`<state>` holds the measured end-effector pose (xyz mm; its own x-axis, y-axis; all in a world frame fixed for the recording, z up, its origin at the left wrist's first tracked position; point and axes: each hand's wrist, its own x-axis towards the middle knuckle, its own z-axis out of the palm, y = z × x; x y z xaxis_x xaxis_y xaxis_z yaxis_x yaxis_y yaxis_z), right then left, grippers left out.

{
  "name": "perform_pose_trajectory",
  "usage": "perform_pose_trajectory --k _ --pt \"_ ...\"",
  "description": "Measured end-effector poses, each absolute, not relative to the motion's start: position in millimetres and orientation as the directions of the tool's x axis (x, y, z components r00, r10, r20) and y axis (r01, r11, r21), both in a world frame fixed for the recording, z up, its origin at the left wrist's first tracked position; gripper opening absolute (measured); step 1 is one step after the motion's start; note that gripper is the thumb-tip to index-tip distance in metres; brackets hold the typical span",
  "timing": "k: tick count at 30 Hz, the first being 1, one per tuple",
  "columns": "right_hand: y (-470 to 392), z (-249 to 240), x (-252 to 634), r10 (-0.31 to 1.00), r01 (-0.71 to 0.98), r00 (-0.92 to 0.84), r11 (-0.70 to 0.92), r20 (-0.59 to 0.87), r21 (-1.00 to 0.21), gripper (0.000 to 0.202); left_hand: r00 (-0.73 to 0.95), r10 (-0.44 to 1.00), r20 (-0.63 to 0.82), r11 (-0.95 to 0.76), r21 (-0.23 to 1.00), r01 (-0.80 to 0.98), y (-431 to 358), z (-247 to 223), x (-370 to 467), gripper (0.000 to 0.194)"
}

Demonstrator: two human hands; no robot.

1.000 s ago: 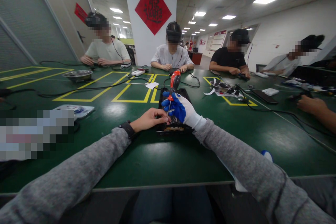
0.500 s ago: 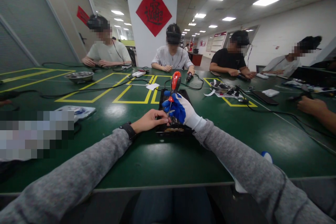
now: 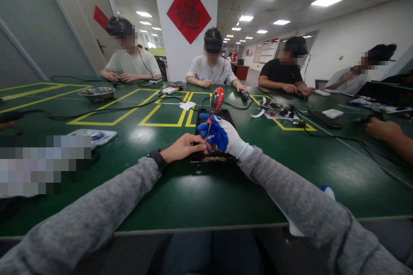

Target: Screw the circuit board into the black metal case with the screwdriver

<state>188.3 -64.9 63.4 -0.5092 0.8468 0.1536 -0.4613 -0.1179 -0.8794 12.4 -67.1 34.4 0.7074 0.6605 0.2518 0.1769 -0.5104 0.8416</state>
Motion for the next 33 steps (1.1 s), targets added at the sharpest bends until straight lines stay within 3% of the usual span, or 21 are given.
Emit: perform_pose_trajectory --k 9,17,27,33 --pt "-72 64 186 0.897 -0.418 -0.377 0.057 0.231 -0.907 0.032 0.601 0.736 0.314 -0.517 0.833 0.198 -69 34 16 0.029" --pt "-64 62 189 0.843 -0.444 -0.517 -0.115 0.148 -0.889 0.042 0.673 0.692 0.259 -0.495 0.85 0.182 -68 35 12 0.031" --pt "-67 63 188 0.868 -0.438 -0.466 -0.055 0.174 -0.897 0.034 0.606 0.732 0.312 -0.55 0.796 0.254 -70 37 15 0.032" --pt "-64 64 189 0.855 -0.472 -0.498 -0.13 0.142 -0.872 0.038 0.604 0.741 0.294 -0.518 0.822 0.236 -68 34 14 0.029"
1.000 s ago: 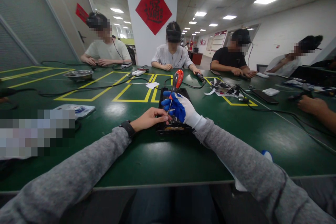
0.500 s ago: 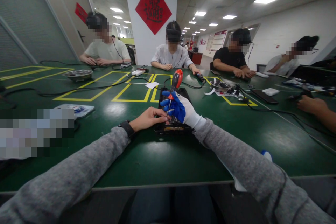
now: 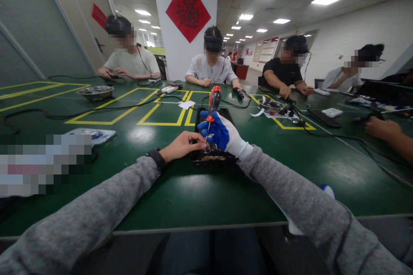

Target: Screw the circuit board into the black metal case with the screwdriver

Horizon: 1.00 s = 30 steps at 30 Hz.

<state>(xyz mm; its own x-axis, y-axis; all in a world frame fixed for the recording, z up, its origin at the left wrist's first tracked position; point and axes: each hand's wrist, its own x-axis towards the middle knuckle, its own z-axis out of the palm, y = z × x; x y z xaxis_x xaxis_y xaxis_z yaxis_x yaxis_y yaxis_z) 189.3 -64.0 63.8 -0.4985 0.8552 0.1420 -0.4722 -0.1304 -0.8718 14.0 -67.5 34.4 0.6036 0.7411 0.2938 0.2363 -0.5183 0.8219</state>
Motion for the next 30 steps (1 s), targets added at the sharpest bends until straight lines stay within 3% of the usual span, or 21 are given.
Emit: perform_pose_trajectory --k 9,16,25,30 --pt "-68.9 63.0 187.7 0.879 -0.467 -0.424 -0.005 0.219 -0.884 0.03 0.586 0.746 0.316 -0.522 0.824 0.22 -72.8 38.2 17.1 0.028" --pt "-63.8 63.0 190.5 0.839 -0.494 -0.514 -0.121 0.177 -0.861 0.032 0.636 0.71 0.302 -0.544 0.809 0.223 -69.9 36.7 12.7 0.027" --pt "-67.7 62.2 188.7 0.862 -0.506 -0.445 -0.018 0.244 -0.862 0.031 0.587 0.744 0.319 -0.536 0.809 0.24 -71.9 35.6 16.7 0.028" --pt "-67.4 64.0 190.8 0.857 -0.527 -0.476 -0.099 0.196 -0.844 0.03 0.642 0.704 0.304 -0.527 0.829 0.185 -70.4 35.7 14.4 0.029"
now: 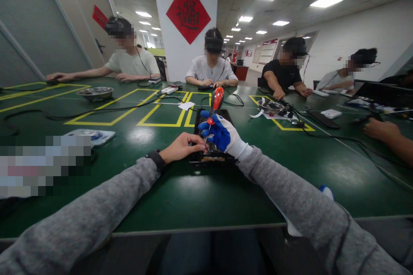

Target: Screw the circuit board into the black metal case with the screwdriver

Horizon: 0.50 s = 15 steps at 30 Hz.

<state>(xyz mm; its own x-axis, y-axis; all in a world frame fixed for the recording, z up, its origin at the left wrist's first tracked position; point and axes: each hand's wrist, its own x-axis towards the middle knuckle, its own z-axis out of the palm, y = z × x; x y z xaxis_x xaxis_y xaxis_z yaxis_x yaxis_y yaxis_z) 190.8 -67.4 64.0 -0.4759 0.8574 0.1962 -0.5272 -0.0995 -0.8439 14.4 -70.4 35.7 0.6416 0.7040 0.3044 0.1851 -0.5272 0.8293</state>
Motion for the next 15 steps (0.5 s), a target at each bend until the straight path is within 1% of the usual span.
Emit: perform_pose_trajectory --k 2,8,11,15 --pt "-65.7 63.9 190.8 0.857 -0.532 -0.482 -0.119 0.184 -0.839 0.028 0.648 0.702 0.294 -0.526 0.828 0.195 -71.3 36.8 14.8 0.03" --pt "-69.5 65.5 188.1 0.883 -0.482 -0.424 -0.032 0.201 -0.875 0.031 0.585 0.744 0.322 -0.541 0.804 0.245 -72.7 37.7 18.5 0.029" --pt "-70.9 65.7 187.1 0.879 -0.499 -0.415 -0.006 0.233 -0.866 0.032 0.589 0.738 0.328 -0.547 0.803 0.238 -71.1 35.7 17.5 0.028" --pt "-66.6 63.0 187.1 0.873 -0.516 -0.445 -0.07 0.198 -0.854 0.033 0.629 0.718 0.298 -0.517 0.833 0.195 -70.1 34.2 15.3 0.027"
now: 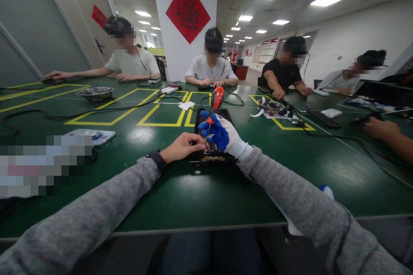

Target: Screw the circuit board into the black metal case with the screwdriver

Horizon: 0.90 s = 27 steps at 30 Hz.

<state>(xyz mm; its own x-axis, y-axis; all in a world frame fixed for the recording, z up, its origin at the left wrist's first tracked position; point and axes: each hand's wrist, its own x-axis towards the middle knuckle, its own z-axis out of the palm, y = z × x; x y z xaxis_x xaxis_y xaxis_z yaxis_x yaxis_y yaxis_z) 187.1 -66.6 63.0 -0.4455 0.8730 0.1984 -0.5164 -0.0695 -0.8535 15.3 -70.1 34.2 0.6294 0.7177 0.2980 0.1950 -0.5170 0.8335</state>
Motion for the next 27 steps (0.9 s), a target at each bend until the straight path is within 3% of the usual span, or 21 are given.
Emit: perform_pose_trajectory --k 5,9,13,18,27 --pt "-62 61 189 0.899 -0.524 -0.38 -0.017 0.215 -0.852 0.032 0.6 0.746 0.29 -0.461 0.875 0.15 -71 38 16 0.029" --pt "-58 60 191 0.958 -0.525 -0.103 0.176 0.268 -0.833 0.032 0.363 0.829 0.426 -0.502 0.852 0.147 -66 37 14 0.032" --pt "-54 57 190 0.958 -0.472 0.04 0.267 0.283 -0.84 0.03 0.15 0.861 0.486 -0.507 0.802 0.315 -59 32 10 0.037" --pt "-53 53 187 0.948 -0.399 0.012 0.295 0.317 -0.868 0.03 0.196 0.866 0.46 -0.495 0.738 0.458 -58 29 11 0.04" --pt "-46 45 184 0.954 -0.451 0.035 0.28 0.297 -0.847 0.022 0.249 0.88 0.404 -0.466 0.634 0.617 -52 20 11 0.038"
